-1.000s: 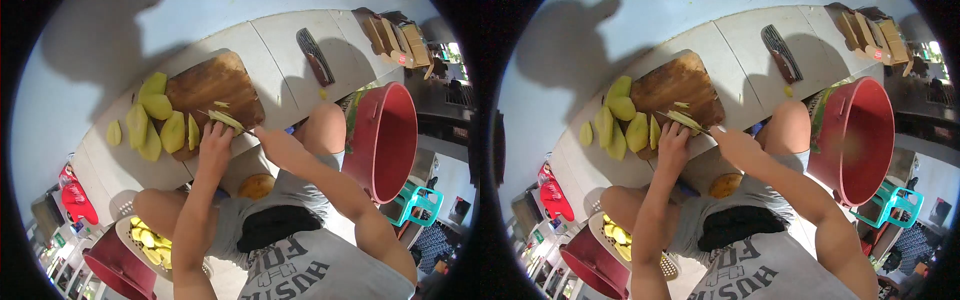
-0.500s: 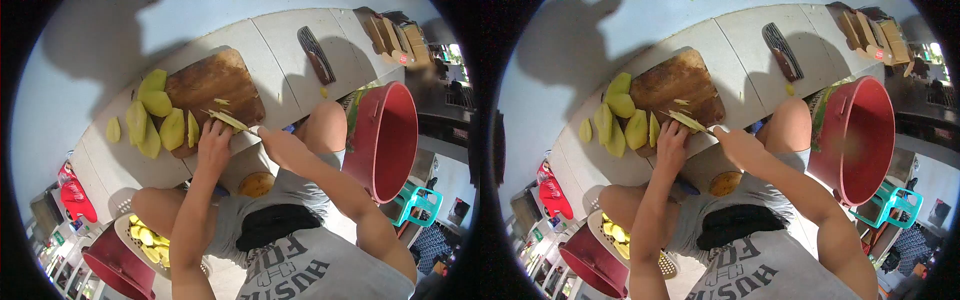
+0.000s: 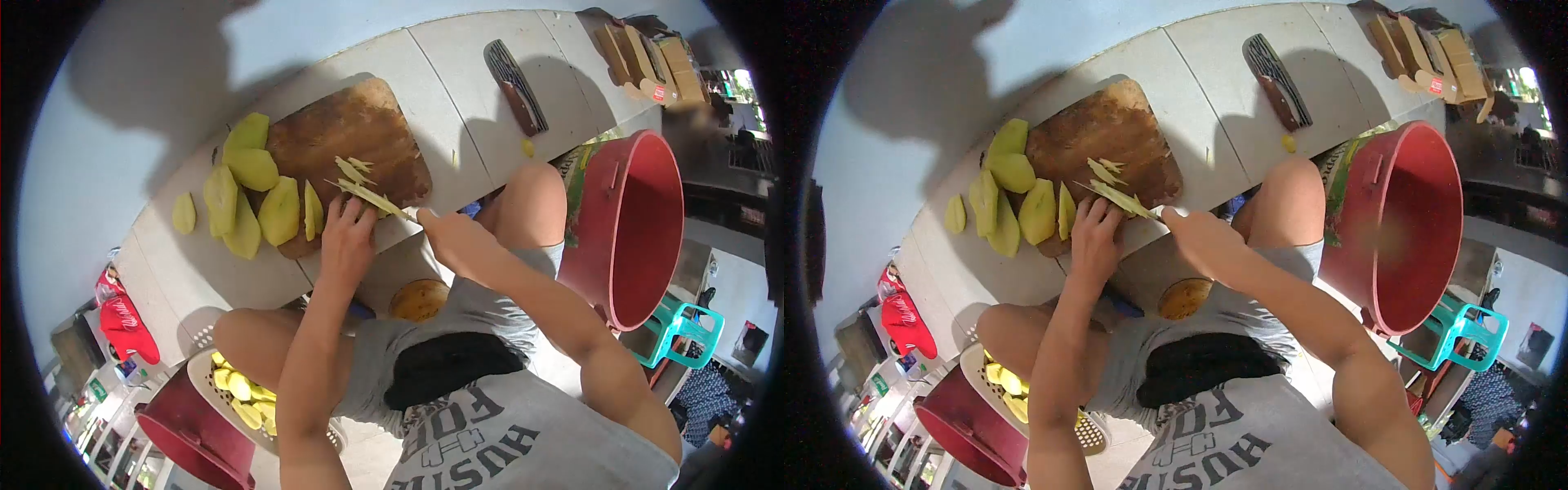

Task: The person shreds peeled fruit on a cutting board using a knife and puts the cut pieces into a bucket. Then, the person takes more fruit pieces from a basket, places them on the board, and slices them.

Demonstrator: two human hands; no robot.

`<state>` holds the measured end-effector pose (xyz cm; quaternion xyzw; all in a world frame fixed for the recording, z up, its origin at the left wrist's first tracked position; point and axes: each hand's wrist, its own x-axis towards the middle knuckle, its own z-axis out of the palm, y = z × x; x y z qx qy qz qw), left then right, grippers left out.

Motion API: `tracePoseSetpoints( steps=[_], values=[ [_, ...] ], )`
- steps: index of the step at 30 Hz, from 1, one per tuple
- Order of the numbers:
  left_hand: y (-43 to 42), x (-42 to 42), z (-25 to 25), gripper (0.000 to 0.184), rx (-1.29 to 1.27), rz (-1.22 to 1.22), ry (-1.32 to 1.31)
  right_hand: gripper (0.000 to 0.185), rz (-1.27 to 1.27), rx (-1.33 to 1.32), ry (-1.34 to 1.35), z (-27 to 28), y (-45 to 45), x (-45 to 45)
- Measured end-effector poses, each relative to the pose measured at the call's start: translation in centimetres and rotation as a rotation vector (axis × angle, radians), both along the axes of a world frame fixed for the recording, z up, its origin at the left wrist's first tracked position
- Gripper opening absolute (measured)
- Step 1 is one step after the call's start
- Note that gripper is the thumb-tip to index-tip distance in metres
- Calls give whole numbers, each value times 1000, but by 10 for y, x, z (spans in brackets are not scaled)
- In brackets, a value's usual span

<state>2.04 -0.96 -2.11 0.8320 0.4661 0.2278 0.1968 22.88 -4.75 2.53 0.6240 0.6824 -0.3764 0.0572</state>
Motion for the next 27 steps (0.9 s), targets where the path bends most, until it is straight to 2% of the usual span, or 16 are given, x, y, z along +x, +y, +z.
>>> tracePoseSetpoints(
  steps=[5, 8, 11, 18, 20, 23, 27],
  values=[
    [-2, -3, -11, 41, 74, -9, -29, 20, 24, 44, 24, -30, 15, -12],
    [-3, -1, -7, 42, 52, -1, -5, 19, -3, -45, -14, 12, 17, -15],
    [-5, -3, -7, 40, 41, -10, 4, 17, -31, -108, -41, 23, 5, -8],
    [-7, -3, -12, 40, 75, 5, -32, 22, -15, -39, 4, -18, 10, -15],
    [-4, -3, -17, 39, 110, -4, -30, 13, -48, 80, 75, -12, 3, -11],
    [-8, -3, -10, 38, 34, 5, -73, 17, -65, -12, 34, 1, -5, -7],
    [-7, -2, -7, 37, 75, 21, -58, 19, -38, -2, 41, -29, 5, -14]
  ],
)
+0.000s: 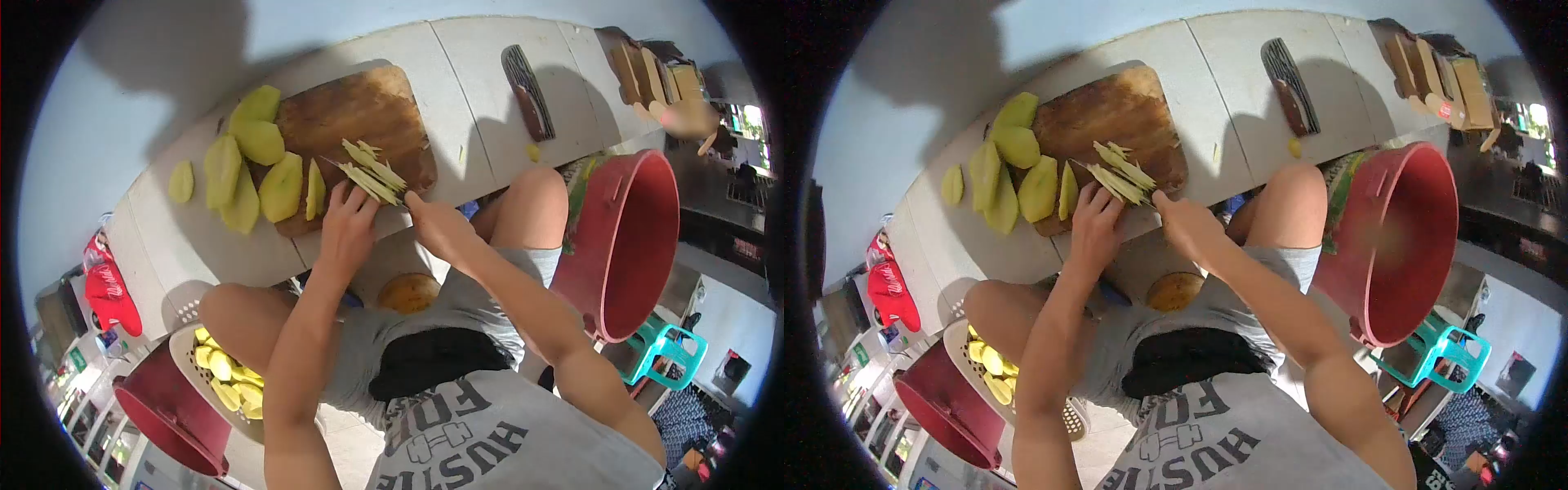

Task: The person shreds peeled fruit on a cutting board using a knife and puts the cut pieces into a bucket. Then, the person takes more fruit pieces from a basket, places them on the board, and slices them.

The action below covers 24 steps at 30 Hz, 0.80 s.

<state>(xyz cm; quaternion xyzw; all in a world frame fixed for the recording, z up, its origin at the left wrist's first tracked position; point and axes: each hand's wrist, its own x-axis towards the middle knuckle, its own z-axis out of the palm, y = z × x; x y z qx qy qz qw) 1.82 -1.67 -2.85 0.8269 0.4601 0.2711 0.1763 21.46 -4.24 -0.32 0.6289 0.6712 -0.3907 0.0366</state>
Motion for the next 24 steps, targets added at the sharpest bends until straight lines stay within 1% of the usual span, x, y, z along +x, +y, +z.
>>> tracePoseSetpoints(
  steps=[3, 5, 8, 9, 10, 11, 12, 14, 17, 20, 24],
  values=[
    [-2, -3, -6, 38, 15, -24, 3, 20, 47, 35, -57, 3, -3, -2],
    [-1, -4, -14, 37, 24, -22, -15, 14, 8, 119, 29, 6, -9, 3],
    [-3, -4, -9, 34, -33, -22, -2, 12, -38, 22, -43, 33, -15, 1],
    [-4, -3, -8, 34, -39, -19, -5, 12, -35, 16, -46, 20, -16, 2],
    [-2, -3, -6, 32, -9, -8, -6, 10, -35, 92, 11, -4, -13, 3],
    [-2, -3, -4, 31, 17, 1, -3, 9, -36, 164, 72, -16, -12, 2],
    [-3, -3, -4, 31, 16, 4, -1, 9, -33, 163, 74, -16, -11, -1],
    [-2, -3, -7, 32, 27, 2, -8, 8, -24, 121, -4, -15, -8, -3],
    [-1, -5, -17, 38, 70, -3, -41, 9, -21, 123, -10, 6, -11, -3],
    [-2, -7, -16, 43, 44, -25, -23, 9, -14, 88, -11, 26, -17, 2],
    [-2, -5, -12, 46, 41, 10, -90, 9, -20, 75, 13, -5, -10, -2]
  ],
)
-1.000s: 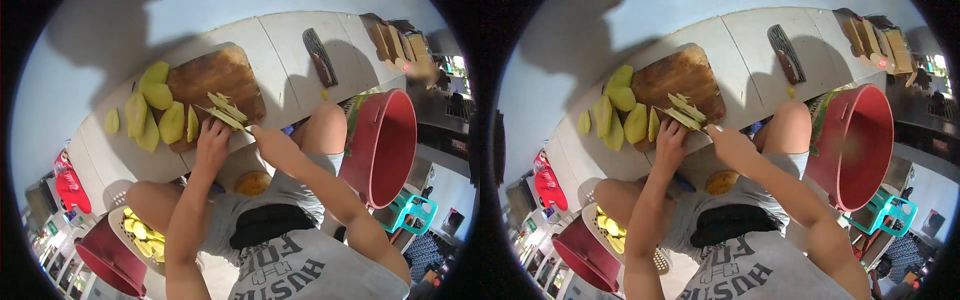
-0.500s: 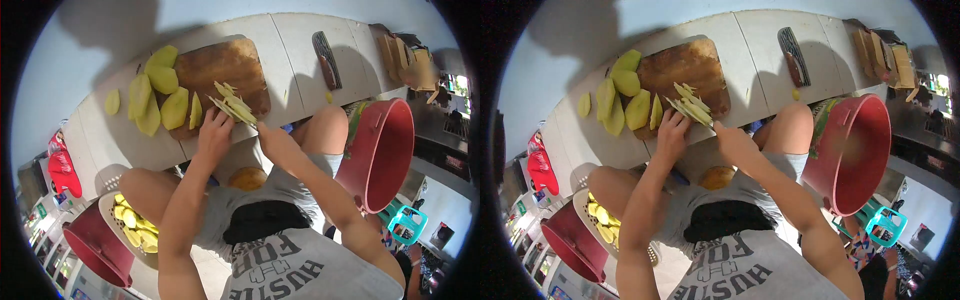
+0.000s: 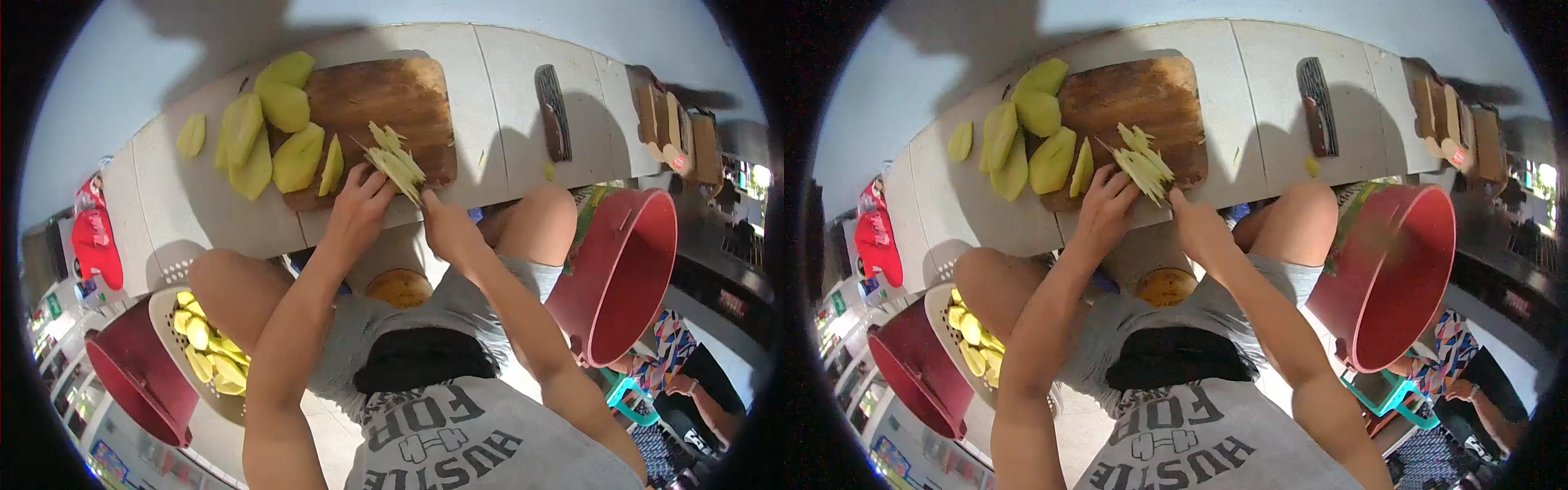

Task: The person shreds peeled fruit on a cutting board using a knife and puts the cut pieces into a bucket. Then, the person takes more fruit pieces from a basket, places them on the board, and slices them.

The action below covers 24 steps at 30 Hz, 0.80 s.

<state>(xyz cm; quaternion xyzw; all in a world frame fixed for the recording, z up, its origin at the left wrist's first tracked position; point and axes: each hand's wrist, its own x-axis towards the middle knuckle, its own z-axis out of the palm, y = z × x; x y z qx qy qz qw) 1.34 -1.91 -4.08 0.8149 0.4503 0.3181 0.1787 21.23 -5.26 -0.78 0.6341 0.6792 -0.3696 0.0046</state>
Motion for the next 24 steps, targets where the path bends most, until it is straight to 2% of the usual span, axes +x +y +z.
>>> tracePoseSetpoints(
  steps=[3, 5, 8, 11, 15, 18, 20, 24],
  values=[
    [2, -2, 0, 40, 42, -15, 69, 9, -2, 37, -32, -7, 9, -8],
    [2, -3, -2, 38, 31, -33, 51, 13, -5, -62, -26, 2, 9, -6],
    [-3, -2, -4, 40, -11, -3, 45, 12, 41, -9, -3, 27, 0, -1],
    [-3, -3, -10, 42, -22, -12, -25, 14, 21, 5, -1, 18, -3, 1],
    [1, -7, -7, 42, -21, 2, 12, 13, 25, 79, 51, -12, 13, -12],
    [-2, -3, -10, 42, -28, 8, 43, 17, 7, 60, 73, -10, 16, -5],
    [-1, -2, -10, 41, -33, 2, 20, 20, 30, 51, 254, -6, 26, 3],
    [1, -1, 5, 39, -96, 32, 16, 20, 86, 137, 197, 5, 57, 23]
  ],
)
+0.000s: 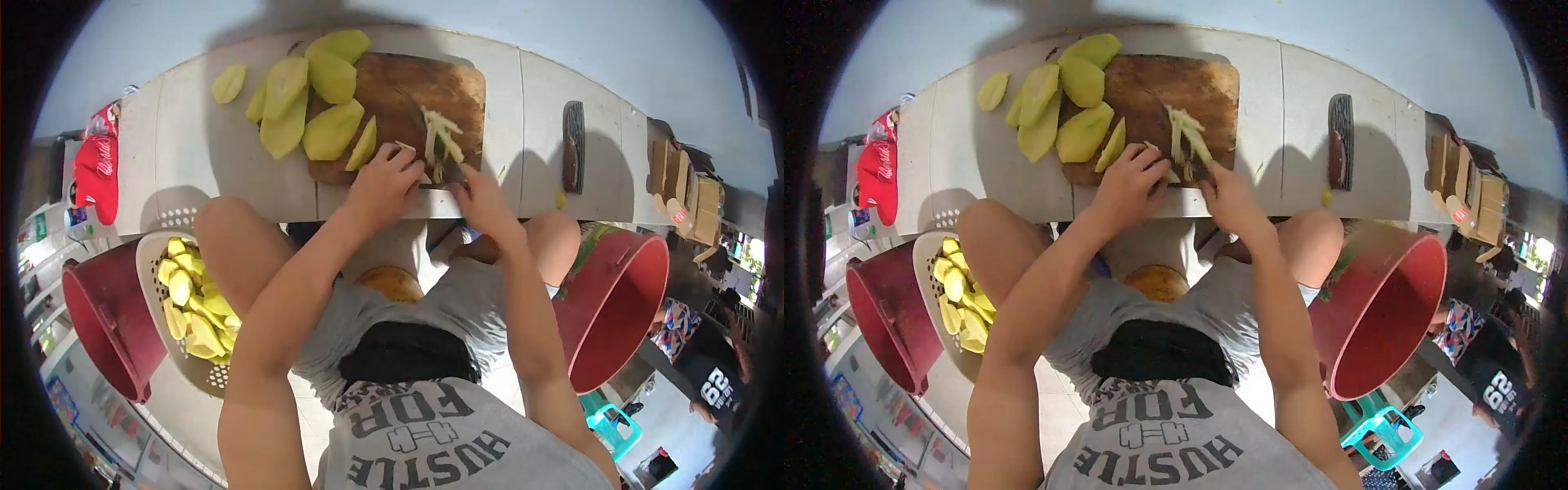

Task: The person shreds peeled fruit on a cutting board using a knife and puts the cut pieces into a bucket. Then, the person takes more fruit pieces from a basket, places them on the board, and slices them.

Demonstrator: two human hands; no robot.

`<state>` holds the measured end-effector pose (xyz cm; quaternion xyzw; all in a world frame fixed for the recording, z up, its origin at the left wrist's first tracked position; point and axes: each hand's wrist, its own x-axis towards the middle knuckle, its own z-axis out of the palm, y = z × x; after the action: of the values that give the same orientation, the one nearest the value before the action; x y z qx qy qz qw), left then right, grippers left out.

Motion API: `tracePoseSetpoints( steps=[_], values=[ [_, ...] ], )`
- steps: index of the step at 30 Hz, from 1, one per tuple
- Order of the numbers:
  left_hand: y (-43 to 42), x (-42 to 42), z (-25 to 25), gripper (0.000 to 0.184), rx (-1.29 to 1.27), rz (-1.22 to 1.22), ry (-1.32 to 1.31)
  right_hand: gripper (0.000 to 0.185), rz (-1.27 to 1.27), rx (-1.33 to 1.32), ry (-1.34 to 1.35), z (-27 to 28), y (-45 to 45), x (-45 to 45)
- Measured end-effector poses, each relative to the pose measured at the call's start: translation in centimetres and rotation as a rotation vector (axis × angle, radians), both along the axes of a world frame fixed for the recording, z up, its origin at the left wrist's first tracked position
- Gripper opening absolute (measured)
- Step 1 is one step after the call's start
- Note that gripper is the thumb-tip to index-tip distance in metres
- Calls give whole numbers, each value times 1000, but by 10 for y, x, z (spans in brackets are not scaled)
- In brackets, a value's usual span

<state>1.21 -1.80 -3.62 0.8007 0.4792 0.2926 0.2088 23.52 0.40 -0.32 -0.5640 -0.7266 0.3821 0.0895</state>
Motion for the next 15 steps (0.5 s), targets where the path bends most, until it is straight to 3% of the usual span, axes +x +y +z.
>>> tracePoseSetpoints(
  steps=[6, 9, 12, 15],
  values=[
    [2, 0, -6, 37, 5, 43, 0, 23, -188, 45, -39, 57, -9, -16],
    [-4, 1, -11, 35, 15, 25, -18, 21, -106, 106, -155, 23, -16, -16],
    [-4, -4, -16, 34, 27, 22, -25, 16, -140, 205, -61, 10, -25, -13],
    [3, -3, -15, 34, 69, 38, -41, 13, -92, 113, -128, 14, -24, -15]
  ],
)
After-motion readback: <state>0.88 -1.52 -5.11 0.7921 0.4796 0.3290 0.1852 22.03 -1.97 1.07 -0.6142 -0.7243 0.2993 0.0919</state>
